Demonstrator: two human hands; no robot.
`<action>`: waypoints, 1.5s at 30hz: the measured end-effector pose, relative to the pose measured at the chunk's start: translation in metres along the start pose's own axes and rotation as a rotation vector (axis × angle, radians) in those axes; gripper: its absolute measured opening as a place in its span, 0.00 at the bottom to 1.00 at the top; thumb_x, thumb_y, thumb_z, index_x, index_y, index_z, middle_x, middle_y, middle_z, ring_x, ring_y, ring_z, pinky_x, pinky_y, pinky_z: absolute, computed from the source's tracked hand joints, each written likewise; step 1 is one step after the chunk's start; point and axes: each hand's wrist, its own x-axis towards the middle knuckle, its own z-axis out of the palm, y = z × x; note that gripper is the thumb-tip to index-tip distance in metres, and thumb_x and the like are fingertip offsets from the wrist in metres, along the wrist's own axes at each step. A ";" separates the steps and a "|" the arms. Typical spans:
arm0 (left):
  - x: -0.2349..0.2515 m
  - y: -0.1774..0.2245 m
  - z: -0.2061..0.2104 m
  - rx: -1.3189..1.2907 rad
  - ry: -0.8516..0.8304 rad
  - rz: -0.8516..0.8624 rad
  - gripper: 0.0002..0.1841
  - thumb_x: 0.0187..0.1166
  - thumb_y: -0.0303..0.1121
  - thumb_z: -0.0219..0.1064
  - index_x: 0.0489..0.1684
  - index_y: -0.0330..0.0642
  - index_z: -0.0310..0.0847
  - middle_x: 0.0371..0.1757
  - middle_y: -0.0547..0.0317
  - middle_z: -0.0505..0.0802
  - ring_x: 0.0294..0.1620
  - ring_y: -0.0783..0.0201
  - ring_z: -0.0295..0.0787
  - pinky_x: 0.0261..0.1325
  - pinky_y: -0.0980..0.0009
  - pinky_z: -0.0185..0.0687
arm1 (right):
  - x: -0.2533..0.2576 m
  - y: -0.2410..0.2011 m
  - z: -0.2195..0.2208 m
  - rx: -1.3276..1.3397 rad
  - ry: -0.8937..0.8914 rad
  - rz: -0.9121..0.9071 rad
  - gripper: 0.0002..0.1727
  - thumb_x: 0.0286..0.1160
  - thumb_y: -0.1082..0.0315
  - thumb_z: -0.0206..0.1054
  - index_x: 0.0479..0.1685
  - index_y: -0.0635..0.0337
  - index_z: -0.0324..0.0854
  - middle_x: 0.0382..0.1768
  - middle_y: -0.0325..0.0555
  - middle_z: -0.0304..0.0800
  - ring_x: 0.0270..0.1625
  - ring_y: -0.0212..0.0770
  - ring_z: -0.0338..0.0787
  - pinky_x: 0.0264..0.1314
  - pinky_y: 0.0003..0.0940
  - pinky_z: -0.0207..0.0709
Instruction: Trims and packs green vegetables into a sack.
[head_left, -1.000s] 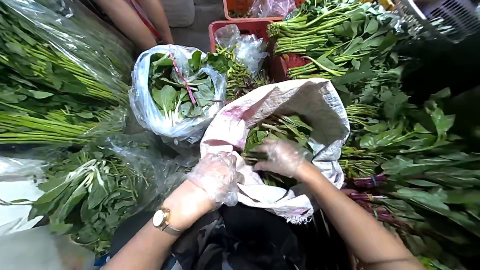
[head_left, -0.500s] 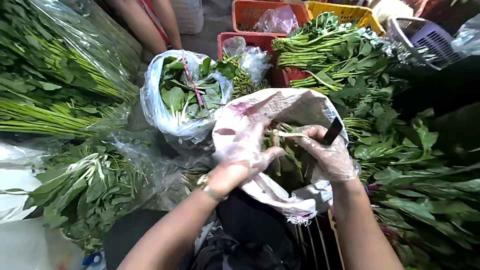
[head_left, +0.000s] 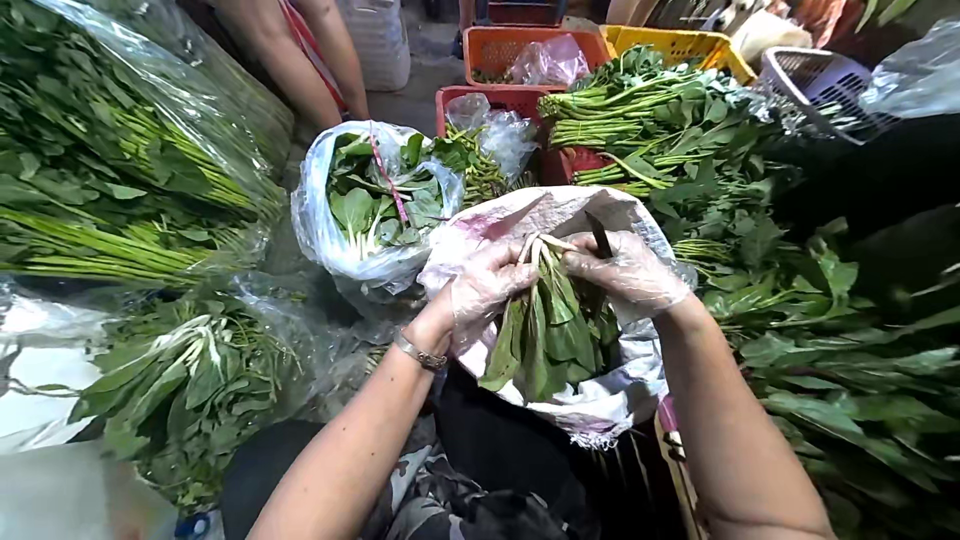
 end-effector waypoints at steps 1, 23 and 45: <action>-0.001 0.001 0.001 -0.038 -0.016 -0.004 0.07 0.84 0.26 0.59 0.52 0.41 0.81 0.30 0.65 0.89 0.28 0.75 0.84 0.33 0.79 0.82 | 0.000 0.002 -0.001 0.001 0.013 0.001 0.05 0.77 0.69 0.69 0.41 0.61 0.89 0.30 0.28 0.87 0.32 0.14 0.81 0.40 0.15 0.77; 0.030 0.003 0.034 0.393 -0.003 0.011 0.16 0.82 0.35 0.69 0.64 0.41 0.81 0.46 0.54 0.93 0.40 0.67 0.88 0.47 0.66 0.84 | -0.038 0.016 0.000 0.104 0.296 0.096 0.05 0.75 0.70 0.70 0.44 0.56 0.81 0.34 0.30 0.85 0.35 0.20 0.84 0.40 0.20 0.81; 0.008 0.009 0.010 0.319 0.019 -0.121 0.12 0.89 0.35 0.59 0.62 0.43 0.81 0.42 0.61 0.89 0.35 0.75 0.82 0.40 0.75 0.80 | 0.006 0.022 0.008 -0.540 0.452 0.012 0.12 0.76 0.61 0.69 0.46 0.57 0.94 0.43 0.59 0.96 0.51 0.61 0.94 0.55 0.68 0.78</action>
